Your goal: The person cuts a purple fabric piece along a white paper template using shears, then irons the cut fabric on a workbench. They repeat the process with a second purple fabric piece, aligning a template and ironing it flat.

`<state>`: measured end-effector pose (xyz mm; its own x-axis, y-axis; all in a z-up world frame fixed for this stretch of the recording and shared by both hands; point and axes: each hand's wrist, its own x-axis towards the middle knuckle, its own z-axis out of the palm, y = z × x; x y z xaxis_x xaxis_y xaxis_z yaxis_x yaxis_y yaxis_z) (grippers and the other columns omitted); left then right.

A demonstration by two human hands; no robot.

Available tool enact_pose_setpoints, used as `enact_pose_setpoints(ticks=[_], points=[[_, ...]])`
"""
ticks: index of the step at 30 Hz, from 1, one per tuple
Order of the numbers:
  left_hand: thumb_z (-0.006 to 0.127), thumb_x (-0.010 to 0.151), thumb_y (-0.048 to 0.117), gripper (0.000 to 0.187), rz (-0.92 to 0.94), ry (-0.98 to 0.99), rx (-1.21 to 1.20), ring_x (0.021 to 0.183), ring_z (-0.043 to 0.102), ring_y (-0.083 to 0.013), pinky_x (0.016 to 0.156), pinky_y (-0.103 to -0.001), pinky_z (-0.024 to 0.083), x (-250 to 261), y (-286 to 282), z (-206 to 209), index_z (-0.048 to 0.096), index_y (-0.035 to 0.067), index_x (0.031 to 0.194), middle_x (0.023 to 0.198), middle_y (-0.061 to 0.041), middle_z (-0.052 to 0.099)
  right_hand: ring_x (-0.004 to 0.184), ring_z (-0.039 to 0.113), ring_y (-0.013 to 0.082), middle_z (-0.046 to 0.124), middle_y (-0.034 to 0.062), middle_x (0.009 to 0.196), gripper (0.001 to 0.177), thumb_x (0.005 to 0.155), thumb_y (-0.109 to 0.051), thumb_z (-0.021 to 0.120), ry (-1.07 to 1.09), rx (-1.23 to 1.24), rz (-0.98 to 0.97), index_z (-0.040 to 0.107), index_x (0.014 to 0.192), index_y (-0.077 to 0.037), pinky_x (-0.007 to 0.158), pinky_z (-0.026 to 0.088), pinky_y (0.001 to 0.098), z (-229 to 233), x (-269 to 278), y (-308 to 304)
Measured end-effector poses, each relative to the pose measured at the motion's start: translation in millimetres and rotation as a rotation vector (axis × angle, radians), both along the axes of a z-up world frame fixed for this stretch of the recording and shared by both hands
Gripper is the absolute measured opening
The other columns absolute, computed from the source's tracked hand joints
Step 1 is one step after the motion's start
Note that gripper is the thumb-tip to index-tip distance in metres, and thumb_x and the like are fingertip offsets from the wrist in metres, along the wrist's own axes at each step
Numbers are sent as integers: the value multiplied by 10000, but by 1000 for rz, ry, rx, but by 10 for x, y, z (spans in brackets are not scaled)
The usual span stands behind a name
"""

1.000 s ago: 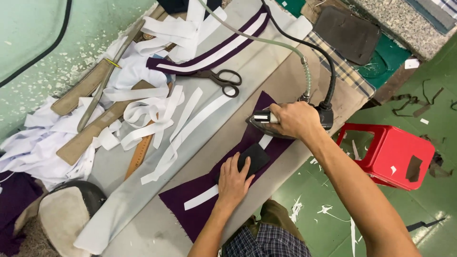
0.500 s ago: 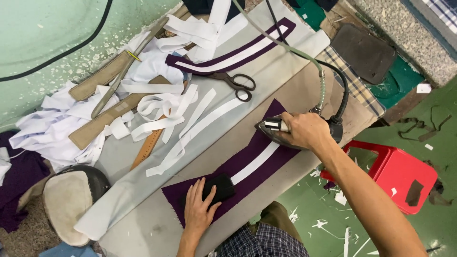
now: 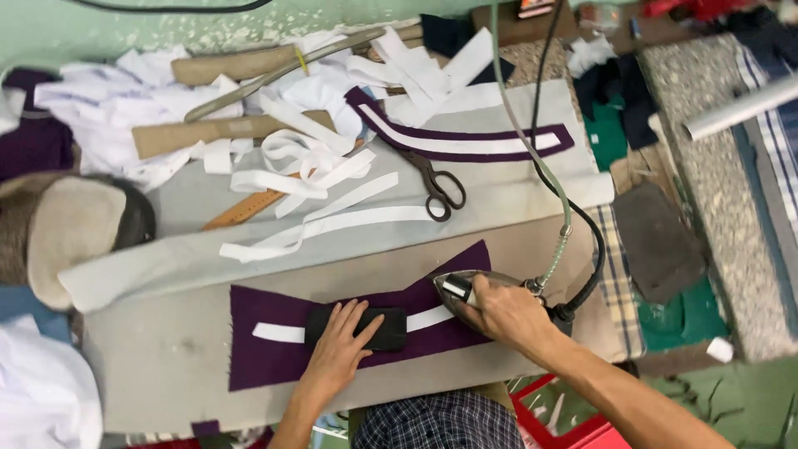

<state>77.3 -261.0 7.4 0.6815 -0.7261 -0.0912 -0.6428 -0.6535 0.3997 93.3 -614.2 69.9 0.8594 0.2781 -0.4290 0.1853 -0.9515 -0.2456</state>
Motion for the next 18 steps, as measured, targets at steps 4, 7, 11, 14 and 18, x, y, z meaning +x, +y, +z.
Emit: enact_pose_setpoints(ticks=[4,7,11,14,18], points=[[698,883,74,815,140,71,128,1526,208,-372,1235,-509,171,-181,-309,-70,320,163,1600,1641,-211,260,423,613,259,638,50,629,492,1058,-567,484,-94,-30,272,495,994,-79,350,515,428,21,134,-292],[700,882,192,801,333,1,158,1512,290,-318,1256,-560,127,-379,-376,-49,351,267,1600,1581,-142,401,743,787,315,738,153,835,382,1019,-488,524,84,-73,418,519,1114,-118,651,633,430,188,252,-411],[678,908,175,794,470,78,279,1544,251,-285,1257,-585,118,-459,-238,44,325,285,1611,1633,-100,357,812,788,351,753,182,893,467,988,-537,531,177,-91,466,519,1170,-108,711,622,459,264,361,-435],[659,923,180,806,618,150,301,1564,216,-261,1263,-585,111,-562,-17,47,293,325,1626,1668,-62,316,897,790,367,761,189,970,548,981,-605,499,250,-113,475,517,1239,-121,781,621,469,270,374,-380],[620,957,245,736,797,52,259,1559,246,-268,1263,-588,102,-616,371,-63,328,312,1629,1666,-79,334,915,797,343,767,173,1011,587,987,-609,497,225,-136,482,534,1298,-113,787,630,446,484,362,-88]])
